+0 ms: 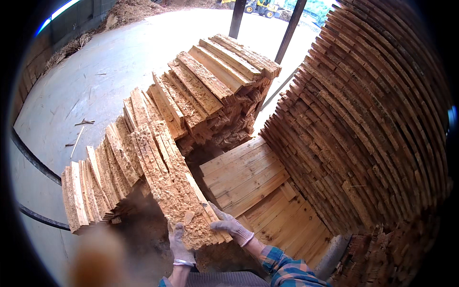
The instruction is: The person repeatedly picks up wooden planks from a vertical rack and places them onto a growing horizontal stack on the floor. The task involves lifting, turning, and aligning the planks by hand to build a neat pile.
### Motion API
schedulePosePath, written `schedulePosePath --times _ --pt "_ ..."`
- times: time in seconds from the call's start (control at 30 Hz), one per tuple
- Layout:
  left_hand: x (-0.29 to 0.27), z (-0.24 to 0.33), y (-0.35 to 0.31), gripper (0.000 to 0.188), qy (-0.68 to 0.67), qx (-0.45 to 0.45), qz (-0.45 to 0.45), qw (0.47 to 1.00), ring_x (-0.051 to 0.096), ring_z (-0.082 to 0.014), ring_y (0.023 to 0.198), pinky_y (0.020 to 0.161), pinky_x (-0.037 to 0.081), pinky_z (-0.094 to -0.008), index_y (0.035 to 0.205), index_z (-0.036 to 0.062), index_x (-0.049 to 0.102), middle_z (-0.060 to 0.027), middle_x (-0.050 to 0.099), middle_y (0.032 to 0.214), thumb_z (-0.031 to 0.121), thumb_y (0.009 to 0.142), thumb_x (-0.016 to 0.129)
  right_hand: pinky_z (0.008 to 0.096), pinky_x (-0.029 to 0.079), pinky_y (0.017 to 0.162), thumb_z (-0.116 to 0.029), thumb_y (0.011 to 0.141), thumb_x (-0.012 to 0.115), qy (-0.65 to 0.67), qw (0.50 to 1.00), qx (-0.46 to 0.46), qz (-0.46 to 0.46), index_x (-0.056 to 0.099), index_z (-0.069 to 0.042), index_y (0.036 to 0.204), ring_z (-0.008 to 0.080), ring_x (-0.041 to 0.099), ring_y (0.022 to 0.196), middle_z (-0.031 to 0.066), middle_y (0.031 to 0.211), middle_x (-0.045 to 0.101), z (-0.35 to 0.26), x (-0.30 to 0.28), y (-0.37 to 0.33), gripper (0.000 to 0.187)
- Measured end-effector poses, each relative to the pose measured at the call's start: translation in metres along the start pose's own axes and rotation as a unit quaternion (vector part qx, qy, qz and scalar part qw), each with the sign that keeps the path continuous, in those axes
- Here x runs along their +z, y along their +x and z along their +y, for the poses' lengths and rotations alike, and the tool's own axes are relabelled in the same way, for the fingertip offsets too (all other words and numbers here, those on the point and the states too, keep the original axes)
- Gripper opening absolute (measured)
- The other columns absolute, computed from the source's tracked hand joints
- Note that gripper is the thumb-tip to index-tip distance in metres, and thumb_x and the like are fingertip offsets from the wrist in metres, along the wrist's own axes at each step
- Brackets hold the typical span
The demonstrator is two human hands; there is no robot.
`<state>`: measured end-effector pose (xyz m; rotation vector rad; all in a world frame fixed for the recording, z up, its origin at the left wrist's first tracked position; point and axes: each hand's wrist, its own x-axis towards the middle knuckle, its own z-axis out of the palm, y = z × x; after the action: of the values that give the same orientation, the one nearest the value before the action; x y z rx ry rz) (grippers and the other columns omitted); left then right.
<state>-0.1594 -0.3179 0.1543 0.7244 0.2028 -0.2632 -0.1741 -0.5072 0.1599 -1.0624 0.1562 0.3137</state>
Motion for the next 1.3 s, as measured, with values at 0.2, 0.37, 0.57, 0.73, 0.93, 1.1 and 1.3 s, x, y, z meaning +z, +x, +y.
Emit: schedulePosePath --times 0.2,0.37,0.57,0.73,0.93,1.1,1.3 --pt "-0.043 -0.050 -0.074 0.056 -0.008 -0.109 0.140 0.984 0.058 -0.0331 0.106 0.089 0.051 -0.0443 0.133 0.0022 0.037 -0.0172 0.052 0.122 0.018 0.085 0.063 0.0264 0.027 0.105 -0.022 0.075 0.073 -0.111 0.986 0.114 0.053 0.022 -0.004 0.146 0.0127 0.034 0.127 0.0070 0.142 0.038 0.000 0.006 -0.114 0.089" --pt "-0.067 -0.029 -0.116 0.058 -0.017 -0.259 0.197 0.945 0.059 -0.0326 0.103 0.088 0.051 -0.0431 0.130 -0.0007 0.038 -0.0178 0.054 0.119 0.016 0.082 0.066 0.0273 0.046 0.089 -0.014 0.077 0.070 0.123 0.936 0.277 0.179 0.041 -0.001 0.136 0.0144 0.057 0.104 0.0091 0.121 0.058 0.038 0.041 -0.118 0.068" --pt "-0.202 -0.095 -0.035 0.060 -0.181 -0.452 0.246 0.838 0.051 -0.0342 0.115 0.100 0.040 -0.0446 0.131 -0.0002 0.041 -0.0180 0.050 0.129 0.039 0.088 0.057 0.0283 0.048 0.083 -0.049 0.084 0.061 -0.011 0.877 0.349 0.330 0.055 0.001 0.122 0.0174 0.057 0.100 0.0138 0.113 0.059 0.247 -0.037 -0.041 0.063" --pt "-0.214 -0.080 -0.042 0.061 -0.096 -0.476 0.304 0.820 0.055 -0.0339 0.109 0.097 0.043 -0.0451 0.132 0.0010 0.040 -0.0175 0.054 0.124 0.031 0.085 0.065 0.0299 0.042 0.095 -0.048 0.081 0.065 0.144 0.860 0.377 0.312 0.048 0.002 0.129 0.0204 0.052 0.113 0.0145 0.128 0.051 0.276 -0.034 -0.034 0.071" --pt "-0.287 -0.123 0.000 0.059 -0.042 -0.545 0.290 0.785 0.061 -0.0299 0.100 0.091 0.048 -0.0407 0.128 0.0013 0.045 -0.0165 0.059 0.115 0.035 0.084 0.065 0.0282 0.032 0.103 -0.036 0.074 0.072 0.107 0.852 0.406 0.314 0.023 0.004 0.142 0.0229 0.036 0.131 0.0180 0.144 0.034 0.330 -0.070 0.017 0.093" --pt "-0.310 -0.165 0.014 0.054 0.067 -0.533 0.283 0.794 0.062 -0.0261 0.096 0.085 0.051 -0.0358 0.124 0.0012 0.048 -0.0143 0.062 0.108 0.031 0.083 0.066 0.0333 0.049 0.085 -0.028 0.071 0.076 0.197 0.861 0.380 0.277 0.047 0.002 0.127 0.0223 0.059 0.101 0.0157 0.114 0.059 0.377 -0.117 0.042 0.070" --pt "-0.235 -0.139 -0.063 0.061 0.075 -0.431 0.316 0.841 0.060 -0.0285 0.100 0.088 0.052 -0.0385 0.134 0.0026 0.036 -0.0160 0.053 0.121 0.017 0.082 0.066 0.0265 0.037 0.098 -0.018 0.076 0.066 0.198 0.926 0.260 0.188 0.036 0.003 0.138 0.0154 0.049 0.113 0.0120 0.130 0.050 0.352 -0.090 -0.024 0.072"
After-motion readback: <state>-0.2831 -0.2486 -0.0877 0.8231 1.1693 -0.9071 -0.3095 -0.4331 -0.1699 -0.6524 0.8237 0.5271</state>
